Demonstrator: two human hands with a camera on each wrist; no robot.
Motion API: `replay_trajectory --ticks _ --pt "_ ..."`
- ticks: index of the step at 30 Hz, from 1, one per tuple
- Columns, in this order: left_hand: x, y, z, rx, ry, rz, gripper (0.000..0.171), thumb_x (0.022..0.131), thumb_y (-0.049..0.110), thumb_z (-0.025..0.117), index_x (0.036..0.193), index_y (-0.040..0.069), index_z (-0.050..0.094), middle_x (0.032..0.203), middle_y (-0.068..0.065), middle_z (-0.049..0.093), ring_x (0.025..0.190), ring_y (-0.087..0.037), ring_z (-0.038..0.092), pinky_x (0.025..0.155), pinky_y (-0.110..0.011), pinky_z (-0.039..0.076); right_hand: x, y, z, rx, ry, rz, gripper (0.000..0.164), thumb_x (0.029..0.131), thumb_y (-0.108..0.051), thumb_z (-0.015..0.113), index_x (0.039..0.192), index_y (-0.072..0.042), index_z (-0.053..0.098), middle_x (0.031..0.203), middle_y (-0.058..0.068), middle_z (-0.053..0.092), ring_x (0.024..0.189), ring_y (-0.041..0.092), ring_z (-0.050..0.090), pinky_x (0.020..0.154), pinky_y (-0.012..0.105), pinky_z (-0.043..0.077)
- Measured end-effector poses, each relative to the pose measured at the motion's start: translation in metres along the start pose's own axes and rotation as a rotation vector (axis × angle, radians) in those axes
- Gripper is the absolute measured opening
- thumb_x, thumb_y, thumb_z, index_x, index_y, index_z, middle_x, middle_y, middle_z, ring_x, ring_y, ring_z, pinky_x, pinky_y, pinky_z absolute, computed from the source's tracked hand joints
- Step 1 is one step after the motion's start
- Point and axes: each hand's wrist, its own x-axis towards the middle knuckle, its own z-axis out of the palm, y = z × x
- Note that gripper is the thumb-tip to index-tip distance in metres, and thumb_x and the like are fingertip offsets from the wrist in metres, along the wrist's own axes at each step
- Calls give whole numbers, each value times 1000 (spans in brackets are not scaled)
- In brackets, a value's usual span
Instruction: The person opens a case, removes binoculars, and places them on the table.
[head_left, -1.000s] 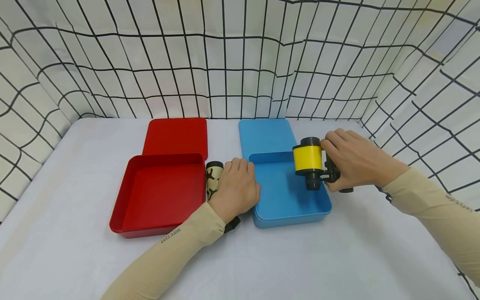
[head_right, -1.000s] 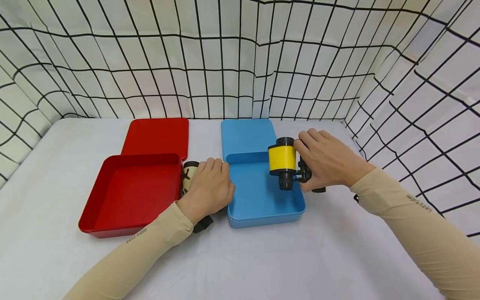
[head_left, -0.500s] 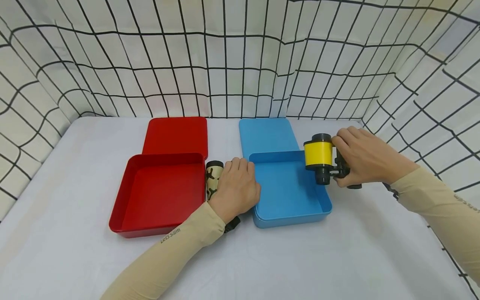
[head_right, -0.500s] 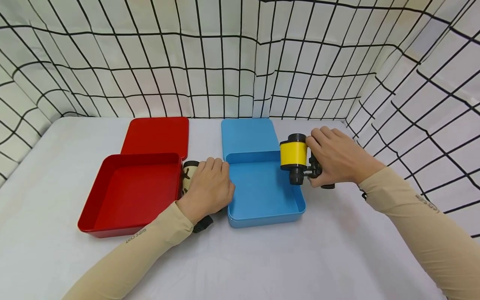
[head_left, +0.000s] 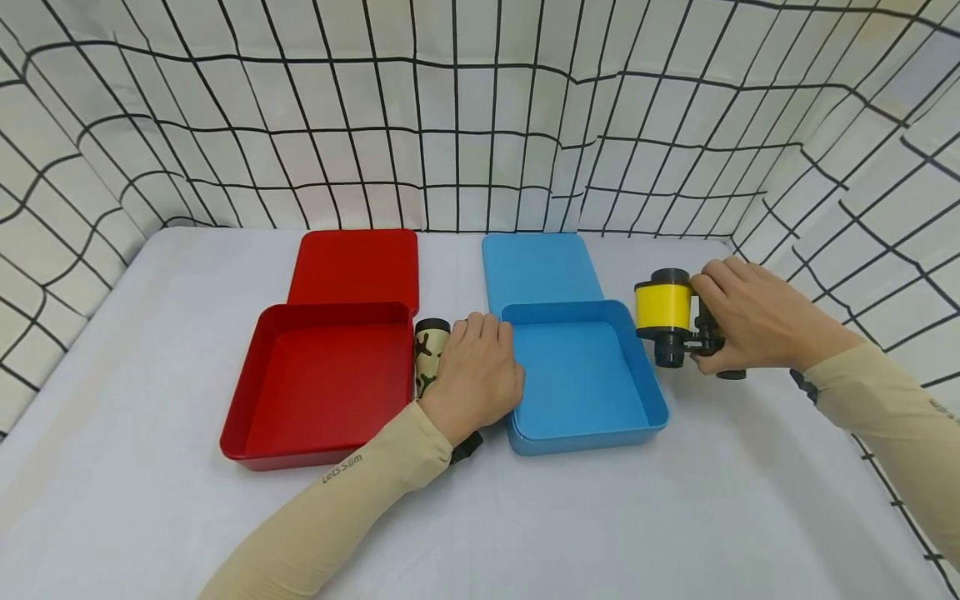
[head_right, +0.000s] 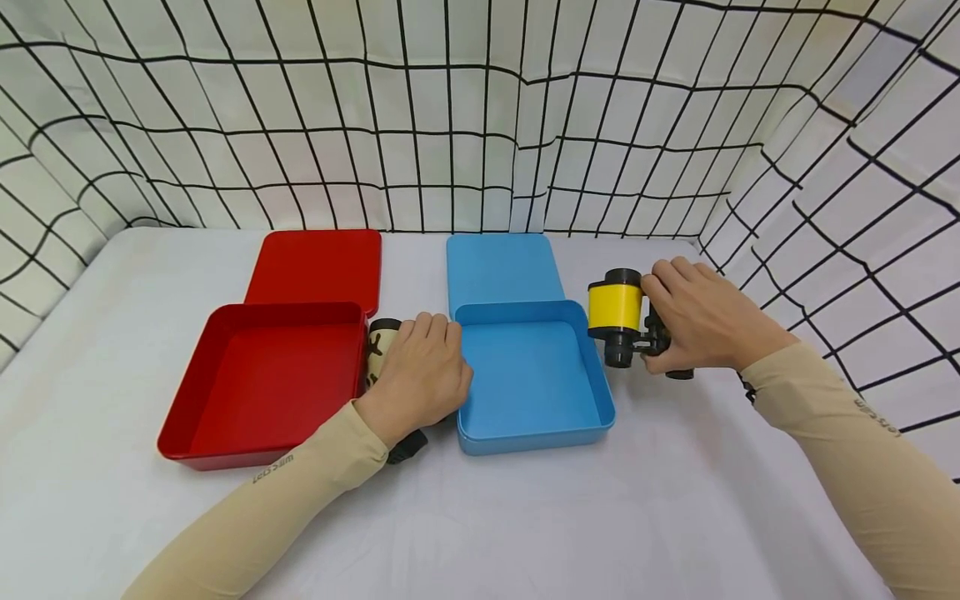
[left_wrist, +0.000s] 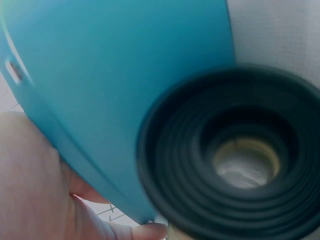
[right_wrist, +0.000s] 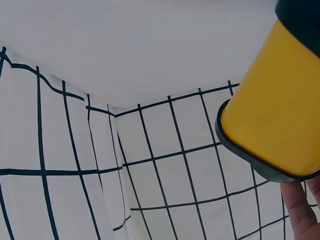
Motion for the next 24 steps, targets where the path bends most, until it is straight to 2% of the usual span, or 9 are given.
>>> replay_trajectory --ticks 6,14,24 --pt "-1 -1 -1 10 9 -6 19 97 23 53 92 5 55 85 -12 58 85 -24 53 76 -37 41 -2 1 3 7 -16 9 77 58 -56 81 112 -6 57 93 7 52 84 23 46 74 38 45" --pt "0 1 -3 -7 -74 -20 23 99 27 51 97 4 55 90 -13 58 90 -26 54 79 -38 43 -11 2 8 5 -22 18 76 59 -56 81 111 -6 57 91 7 52 81 22 45 73 38 43" --pt "1 1 -1 23 -37 -8 22 99 25 51 92 5 54 85 -12 57 86 -25 52 77 -37 41 -18 11 13 -7 -16 6 77 58 -56 81 110 -5 57 91 7 52 80 21 44 70 37 43"
